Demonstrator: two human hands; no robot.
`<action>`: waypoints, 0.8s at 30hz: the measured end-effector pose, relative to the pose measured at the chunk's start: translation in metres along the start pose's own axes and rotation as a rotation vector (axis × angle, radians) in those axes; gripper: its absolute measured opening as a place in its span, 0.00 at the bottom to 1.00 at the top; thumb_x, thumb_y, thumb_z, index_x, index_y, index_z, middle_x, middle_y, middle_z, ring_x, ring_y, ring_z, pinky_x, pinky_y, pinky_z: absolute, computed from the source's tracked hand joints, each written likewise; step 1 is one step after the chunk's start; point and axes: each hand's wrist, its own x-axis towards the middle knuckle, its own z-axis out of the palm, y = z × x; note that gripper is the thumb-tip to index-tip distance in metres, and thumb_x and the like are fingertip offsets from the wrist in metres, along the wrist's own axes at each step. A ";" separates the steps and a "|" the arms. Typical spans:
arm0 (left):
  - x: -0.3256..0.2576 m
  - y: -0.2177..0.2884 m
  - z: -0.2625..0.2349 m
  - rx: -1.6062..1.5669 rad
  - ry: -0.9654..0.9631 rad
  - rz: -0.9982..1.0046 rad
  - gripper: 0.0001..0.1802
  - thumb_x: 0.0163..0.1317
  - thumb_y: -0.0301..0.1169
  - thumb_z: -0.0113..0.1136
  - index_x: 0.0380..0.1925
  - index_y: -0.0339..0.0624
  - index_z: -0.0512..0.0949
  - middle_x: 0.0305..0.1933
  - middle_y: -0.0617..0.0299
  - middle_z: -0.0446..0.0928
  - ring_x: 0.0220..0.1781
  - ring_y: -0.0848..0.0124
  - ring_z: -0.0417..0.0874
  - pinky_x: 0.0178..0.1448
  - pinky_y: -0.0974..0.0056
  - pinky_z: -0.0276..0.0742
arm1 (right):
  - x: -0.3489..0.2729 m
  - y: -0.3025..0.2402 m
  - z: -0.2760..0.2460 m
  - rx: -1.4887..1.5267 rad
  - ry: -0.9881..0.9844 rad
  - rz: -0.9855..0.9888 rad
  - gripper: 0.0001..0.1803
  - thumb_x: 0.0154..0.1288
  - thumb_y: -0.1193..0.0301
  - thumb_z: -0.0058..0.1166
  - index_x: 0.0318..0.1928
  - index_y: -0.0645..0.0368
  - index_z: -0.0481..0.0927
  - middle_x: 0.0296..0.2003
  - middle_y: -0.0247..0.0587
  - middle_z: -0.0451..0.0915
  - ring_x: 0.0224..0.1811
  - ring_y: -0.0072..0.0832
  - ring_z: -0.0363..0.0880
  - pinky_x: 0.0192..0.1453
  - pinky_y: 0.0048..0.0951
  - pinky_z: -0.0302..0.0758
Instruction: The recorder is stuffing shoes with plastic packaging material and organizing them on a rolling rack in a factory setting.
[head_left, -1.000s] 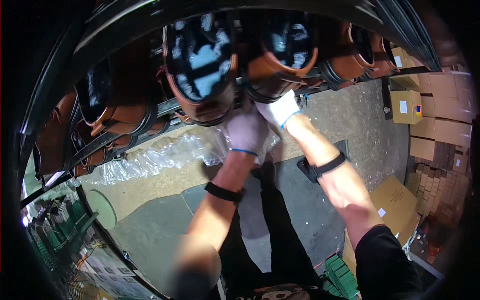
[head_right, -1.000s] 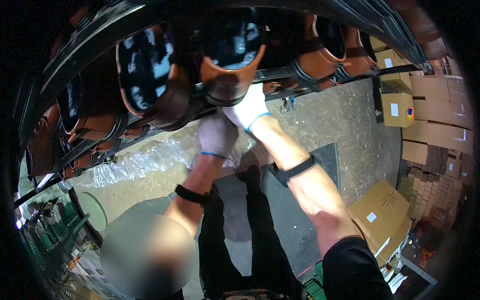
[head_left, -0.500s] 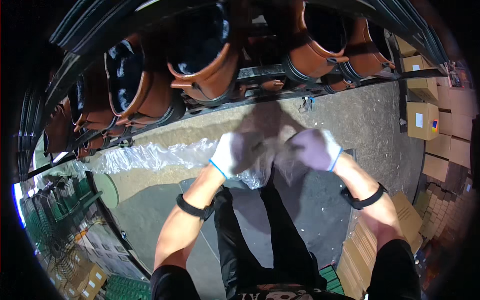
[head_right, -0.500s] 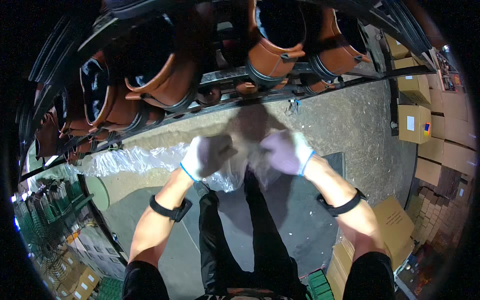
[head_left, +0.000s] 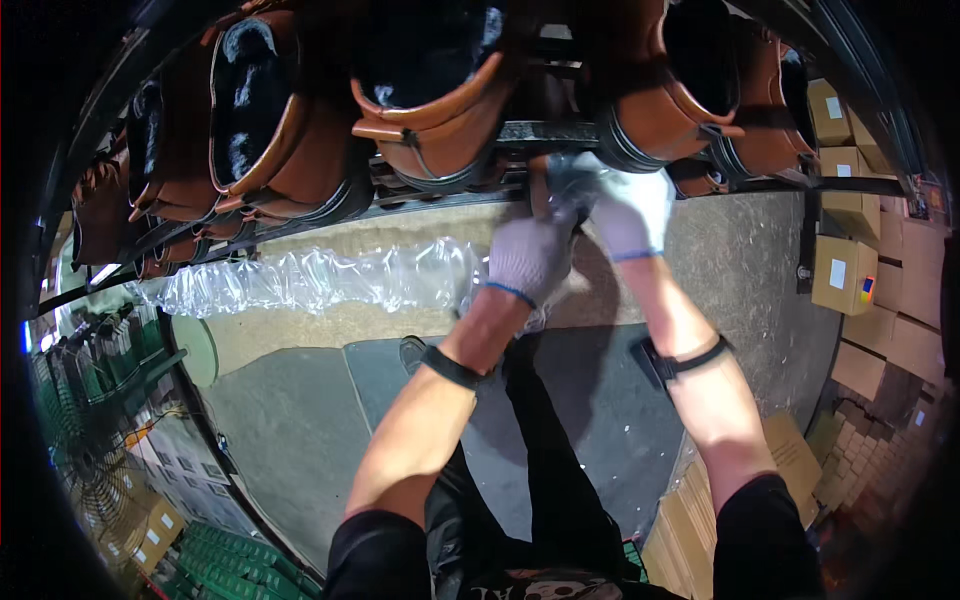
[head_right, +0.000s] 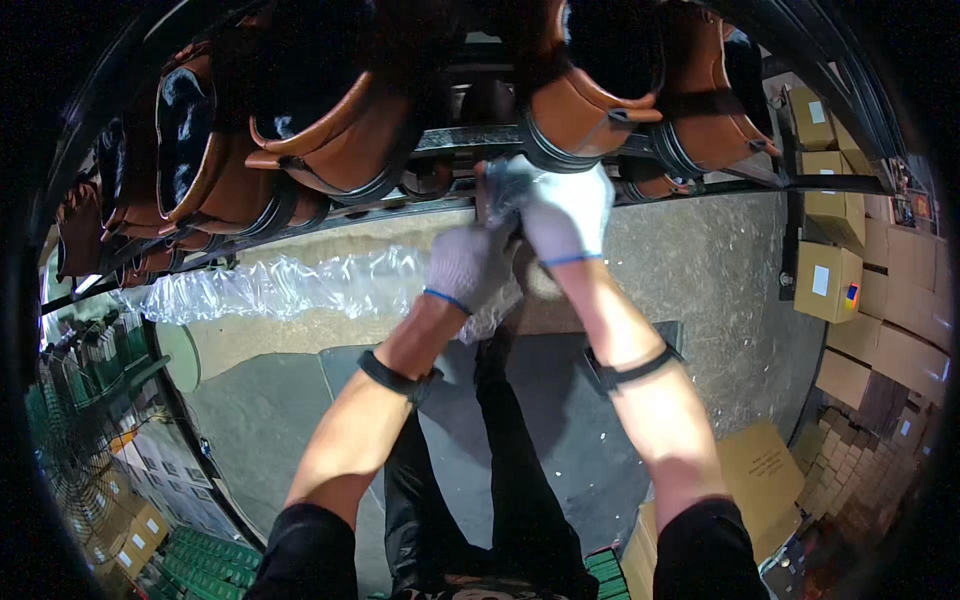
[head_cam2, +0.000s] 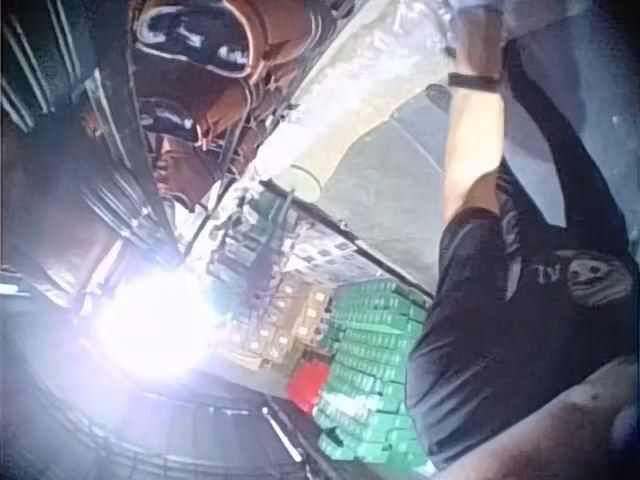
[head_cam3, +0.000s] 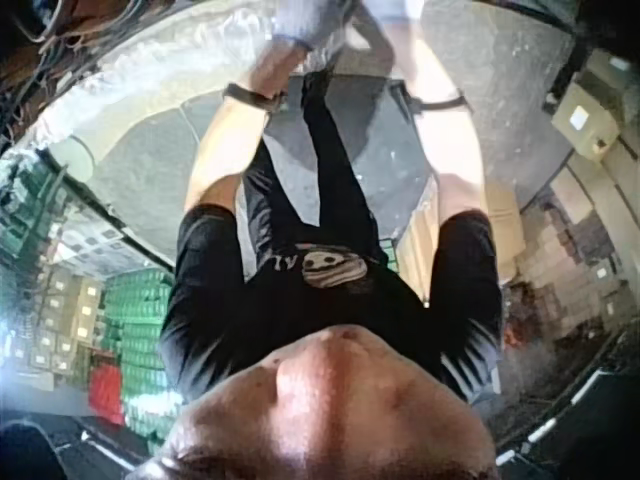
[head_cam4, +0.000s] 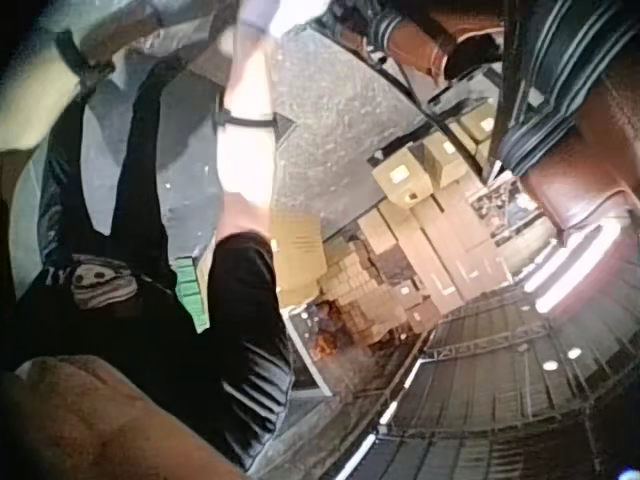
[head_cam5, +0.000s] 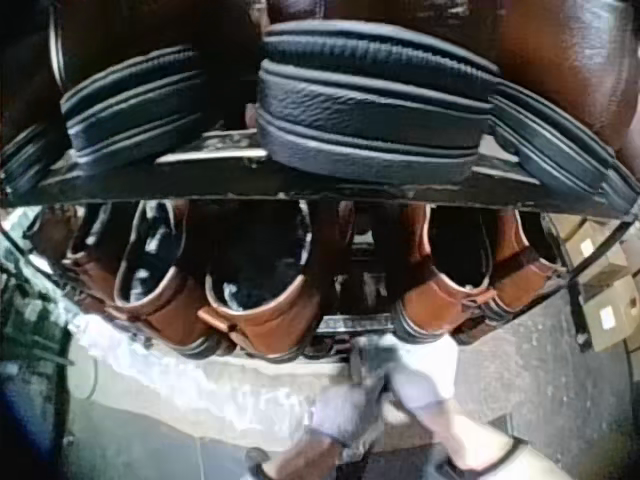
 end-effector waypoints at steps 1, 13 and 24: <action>0.003 0.004 0.002 -0.010 0.008 0.009 0.13 0.71 0.42 0.63 0.49 0.49 0.82 0.35 0.47 0.87 0.38 0.44 0.89 0.43 0.41 0.83 | 0.020 0.014 0.027 -0.339 -0.121 -0.027 0.04 0.65 0.75 0.63 0.38 0.59 0.89 0.37 0.43 0.91 0.39 0.38 0.90 0.45 0.39 0.84; -0.004 -0.012 0.003 -0.108 0.079 -0.043 0.14 0.72 0.43 0.61 0.49 0.48 0.82 0.36 0.48 0.87 0.38 0.44 0.89 0.41 0.42 0.83 | 0.019 -0.010 0.036 -0.556 -0.447 -0.071 0.12 0.65 0.67 0.56 0.39 0.59 0.89 0.38 0.55 0.89 0.43 0.54 0.90 0.46 0.52 0.87; 0.017 0.004 -0.071 -0.902 0.064 0.078 0.22 0.68 0.44 0.70 0.51 0.35 0.86 0.47 0.39 0.87 0.52 0.42 0.88 0.56 0.48 0.84 | -0.033 -0.002 -0.024 0.090 -0.193 -0.164 0.32 0.60 0.81 0.66 0.67 0.58 0.80 0.58 0.54 0.85 0.61 0.52 0.85 0.64 0.44 0.82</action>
